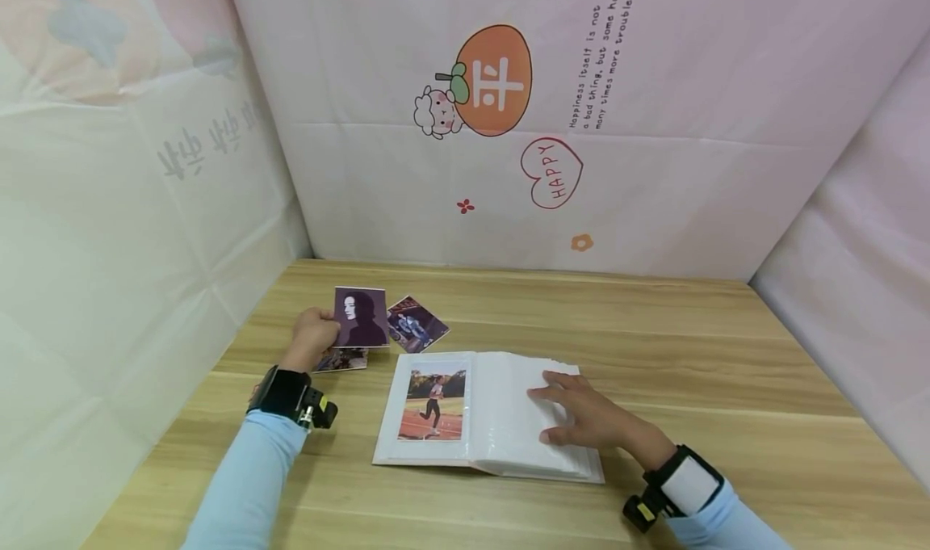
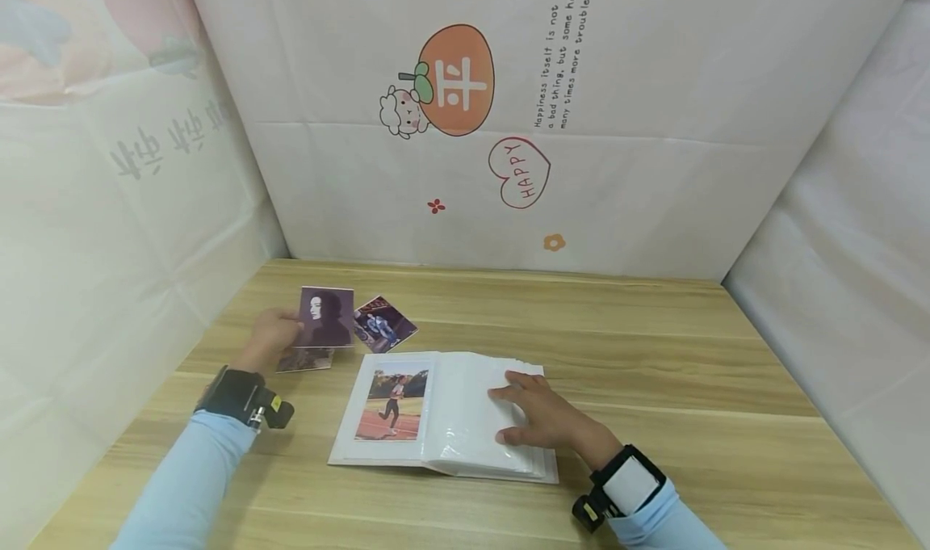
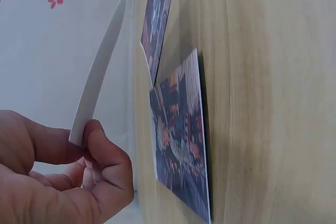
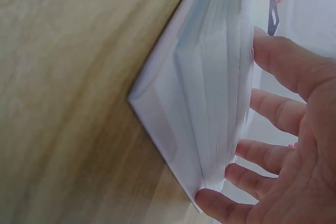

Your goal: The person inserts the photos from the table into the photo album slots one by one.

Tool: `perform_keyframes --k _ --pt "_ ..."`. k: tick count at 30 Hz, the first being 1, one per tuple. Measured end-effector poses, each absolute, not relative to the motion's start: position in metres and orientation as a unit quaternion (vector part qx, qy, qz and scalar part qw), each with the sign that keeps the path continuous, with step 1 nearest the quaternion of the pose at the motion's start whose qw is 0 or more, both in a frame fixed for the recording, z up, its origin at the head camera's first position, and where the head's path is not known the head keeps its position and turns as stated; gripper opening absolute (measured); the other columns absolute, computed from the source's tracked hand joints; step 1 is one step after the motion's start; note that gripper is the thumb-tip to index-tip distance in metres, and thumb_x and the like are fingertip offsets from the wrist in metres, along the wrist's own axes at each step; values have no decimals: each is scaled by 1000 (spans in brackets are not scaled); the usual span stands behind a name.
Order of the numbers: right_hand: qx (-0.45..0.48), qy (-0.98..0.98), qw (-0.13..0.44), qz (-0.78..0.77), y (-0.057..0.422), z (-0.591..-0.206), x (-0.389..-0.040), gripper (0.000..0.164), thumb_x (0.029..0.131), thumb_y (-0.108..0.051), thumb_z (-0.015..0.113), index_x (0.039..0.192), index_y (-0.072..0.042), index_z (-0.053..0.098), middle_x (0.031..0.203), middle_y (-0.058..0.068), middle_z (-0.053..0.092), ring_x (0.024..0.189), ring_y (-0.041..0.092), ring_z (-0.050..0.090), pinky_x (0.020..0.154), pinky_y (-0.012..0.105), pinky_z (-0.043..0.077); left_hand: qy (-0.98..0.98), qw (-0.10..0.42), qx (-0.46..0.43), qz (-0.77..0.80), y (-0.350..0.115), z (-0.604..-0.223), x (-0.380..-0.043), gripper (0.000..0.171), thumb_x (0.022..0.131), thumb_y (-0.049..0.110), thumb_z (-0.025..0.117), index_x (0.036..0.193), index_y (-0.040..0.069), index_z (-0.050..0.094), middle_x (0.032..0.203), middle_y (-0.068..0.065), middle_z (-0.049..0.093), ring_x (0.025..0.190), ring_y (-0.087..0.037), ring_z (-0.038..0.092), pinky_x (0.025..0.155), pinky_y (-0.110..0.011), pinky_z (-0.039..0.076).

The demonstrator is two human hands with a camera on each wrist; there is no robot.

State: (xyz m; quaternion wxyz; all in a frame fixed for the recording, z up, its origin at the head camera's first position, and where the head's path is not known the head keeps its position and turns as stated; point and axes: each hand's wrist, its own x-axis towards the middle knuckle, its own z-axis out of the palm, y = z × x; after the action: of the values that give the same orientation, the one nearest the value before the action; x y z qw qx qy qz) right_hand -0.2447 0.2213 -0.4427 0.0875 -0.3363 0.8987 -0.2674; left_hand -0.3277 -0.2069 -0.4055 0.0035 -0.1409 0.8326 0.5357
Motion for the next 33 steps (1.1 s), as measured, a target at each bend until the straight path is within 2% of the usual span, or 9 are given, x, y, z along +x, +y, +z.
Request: perform_keyframes --k 6,10,21,33 --pt "-331 902 86 -264 221 -442 -244 61 82 -34 70 130 -1 52 140 31 30 126 51 23 97 67 16 824 23 -106 556 -194 -405 -325 36 93 -1 44 126 -15 41 99 -22 51 68 -18 50 57 -31 46" --pt "-334 901 87 -263 220 -441 -245 60 82 -33 70 129 -1 52 139 32 30 126 51 23 97 67 14 819 38 -90 566 -184 -402 -323 35 93 -1 46 125 -12 43 88 -18 53 60 -16 47 52 -27 42" --pt "-337 900 86 -262 221 -442 -246 60 81 -32 71 129 -1 52 138 32 31 126 50 25 98 66 12 801 72 -40 593 -148 -397 -319 24 92 -1 47 115 -7 50 90 -15 54 68 -19 52 65 -39 48" --pt "-340 899 84 -263 222 -442 -247 59 81 -31 72 128 -1 53 138 31 33 126 48 26 99 65 10 737 120 -16 665 -111 -402 -310 29 90 -4 53 119 -6 48 89 -13 53 67 -17 53 59 -26 51"
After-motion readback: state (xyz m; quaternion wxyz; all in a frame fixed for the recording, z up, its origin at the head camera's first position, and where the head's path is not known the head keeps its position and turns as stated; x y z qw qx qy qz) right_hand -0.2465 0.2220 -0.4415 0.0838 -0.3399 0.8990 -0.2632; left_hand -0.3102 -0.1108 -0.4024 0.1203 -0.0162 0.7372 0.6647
